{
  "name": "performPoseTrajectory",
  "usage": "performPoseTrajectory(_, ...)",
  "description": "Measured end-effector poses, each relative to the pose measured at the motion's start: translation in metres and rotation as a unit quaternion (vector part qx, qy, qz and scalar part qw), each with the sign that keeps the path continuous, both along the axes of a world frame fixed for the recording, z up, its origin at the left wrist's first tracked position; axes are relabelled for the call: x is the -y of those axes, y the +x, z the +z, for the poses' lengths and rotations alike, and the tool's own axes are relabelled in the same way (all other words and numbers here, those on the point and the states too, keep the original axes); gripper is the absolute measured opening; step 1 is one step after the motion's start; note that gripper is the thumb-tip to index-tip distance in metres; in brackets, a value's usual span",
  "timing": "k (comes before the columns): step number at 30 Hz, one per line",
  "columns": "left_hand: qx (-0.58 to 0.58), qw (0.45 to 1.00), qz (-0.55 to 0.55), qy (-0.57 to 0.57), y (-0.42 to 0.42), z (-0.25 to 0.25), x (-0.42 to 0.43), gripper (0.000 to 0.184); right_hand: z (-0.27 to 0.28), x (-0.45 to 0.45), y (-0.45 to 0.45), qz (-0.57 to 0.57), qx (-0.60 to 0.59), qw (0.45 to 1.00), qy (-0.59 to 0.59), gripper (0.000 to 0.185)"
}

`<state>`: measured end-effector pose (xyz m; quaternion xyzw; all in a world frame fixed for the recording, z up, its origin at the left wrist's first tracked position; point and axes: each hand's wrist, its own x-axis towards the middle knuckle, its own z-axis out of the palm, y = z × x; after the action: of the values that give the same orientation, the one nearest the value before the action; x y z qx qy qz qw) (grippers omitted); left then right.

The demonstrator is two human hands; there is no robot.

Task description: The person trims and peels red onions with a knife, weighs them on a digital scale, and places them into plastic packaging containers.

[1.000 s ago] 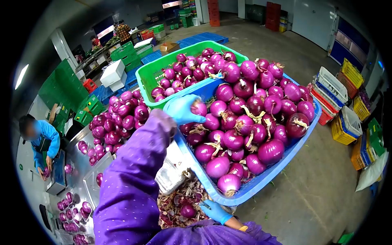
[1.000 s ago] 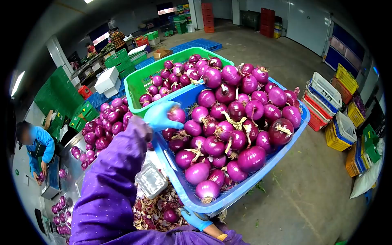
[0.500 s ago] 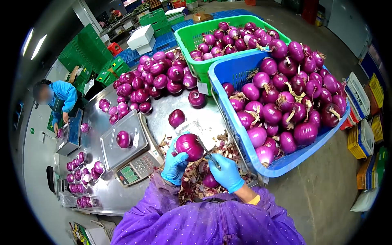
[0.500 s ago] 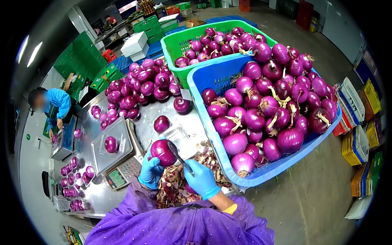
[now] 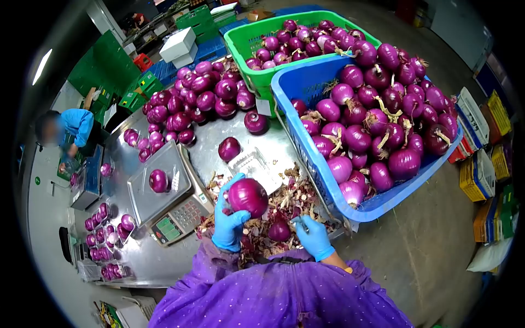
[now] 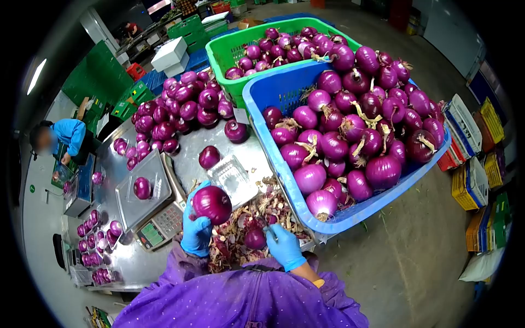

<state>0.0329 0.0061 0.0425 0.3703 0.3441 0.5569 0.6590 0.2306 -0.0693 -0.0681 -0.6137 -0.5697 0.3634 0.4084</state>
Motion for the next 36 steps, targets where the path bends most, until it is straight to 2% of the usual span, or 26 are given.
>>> performPoseTrajectory(1, -0.02, 1.0, -0.005, -0.011, 0.0, 0.002, 0.0, 0.097, 0.014, 0.0, 0.002, -0.011, -0.007, 1.0, 0.001, 0.013)
performPoseTrajectory(3, -0.13, 0.991, -0.034, 0.013, 0.001, 0.003, -0.002, 0.099, 0.035, -0.012, 0.005, 0.015, -0.107, 0.994, 0.009, 0.03)
performPoseTrajectory(5, -0.24, 0.963, -0.063, 0.109, 0.006, 0.005, -0.001, 0.101, 0.061, -0.025, -0.001, 0.04, -0.2, 0.979, 0.022, 0.041)
performPoseTrajectory(6, -0.311, 0.927, -0.07, 0.196, 0.003, -0.005, -0.004, 0.107, 0.076, -0.029, -0.005, 0.053, -0.247, 0.967, -0.018, 0.045)
performPoseTrajectory(7, -0.385, 0.891, -0.089, 0.225, 0.001, -0.002, -0.005, 0.112, 0.092, -0.033, -0.009, 0.067, -0.293, 0.952, -0.06, 0.049)
performPoseTrajectory(9, -0.401, 0.881, -0.046, 0.247, 0.001, -0.001, 0.0, 0.107, 0.092, -0.035, -0.019, 0.077, -0.378, 0.915, -0.121, 0.054)
performPoseTrajectory(12, -0.24, 0.963, 0.025, 0.122, -0.008, -0.025, 0.005, 0.096, 0.075, -0.04, -0.035, 0.079, -0.491, 0.851, -0.167, 0.051)
performPoseTrajectory(13, -0.14, 0.989, -0.029, -0.037, -0.011, -0.024, 0.012, 0.085, 0.074, -0.041, -0.038, 0.087, -0.501, 0.844, -0.17, 0.05)
performPoseTrajectory(15, 0.057, 0.986, 0.01, -0.158, -0.013, -0.037, 0.013, 0.083, 0.07, -0.044, -0.044, 0.102, -0.519, 0.83, -0.176, 0.048)
performPoseTrajectory(16, 0.092, 0.973, 0.011, -0.21, -0.016, -0.034, 0.016, 0.08, 0.072, -0.044, -0.039, 0.129, -0.473, 0.852, -0.181, 0.043)
performPoseTrajectory(17, 0.07, 0.98, 0.009, -0.185, -0.019, -0.037, 0.016, 0.079, 0.076, -0.041, -0.03, 0.112, -0.287, 0.931, -0.196, 0.039)
performPoseTrajectory(18, 0.046, 0.986, 0.005, -0.159, -0.02, -0.04, 0.016, 0.079, 0.06, -0.04, -0.028, 0.12, -0.187, 0.97, -0.101, 0.034)
performPoseTrajectory(19, 0.021, 0.991, 0.001, -0.134, -0.021, -0.044, 0.017, 0.078, 0.05, -0.039, -0.028, 0.126, -0.084, 0.988, -0.005, 0.03)
performPoseTrajectory(22, -0.039, 0.994, -0.039, -0.099, -0.021, -0.047, 0.016, 0.08, 0.065, -0.038, -0.018, 0.174, 0.107, 0.977, 0.055, 0.027)
performPoseTrajectory(25, -0.093, 0.989, -0.063, -0.101, -0.015, -0.039, 0.013, 0.081, 0.072, -0.037, -0.013, 0.186, 0.175, 0.966, 0.036, 0.029)
performPoseTrajectory(29, -0.125, 0.985, -0.068, -0.094, -0.01, -0.046, 0.011, 0.077, 0.075, -0.034, -0.008, 0.175, 0.228, 0.958, 0.021, 0.023)
performPoseTrajectory(36, -0.157, 0.981, -0.071, -0.087, -0.001, -0.053, 0.017, 0.078, 0.071, -0.026, -0.008, 0.158, 0.227, 0.961, 0.003, 0.018)
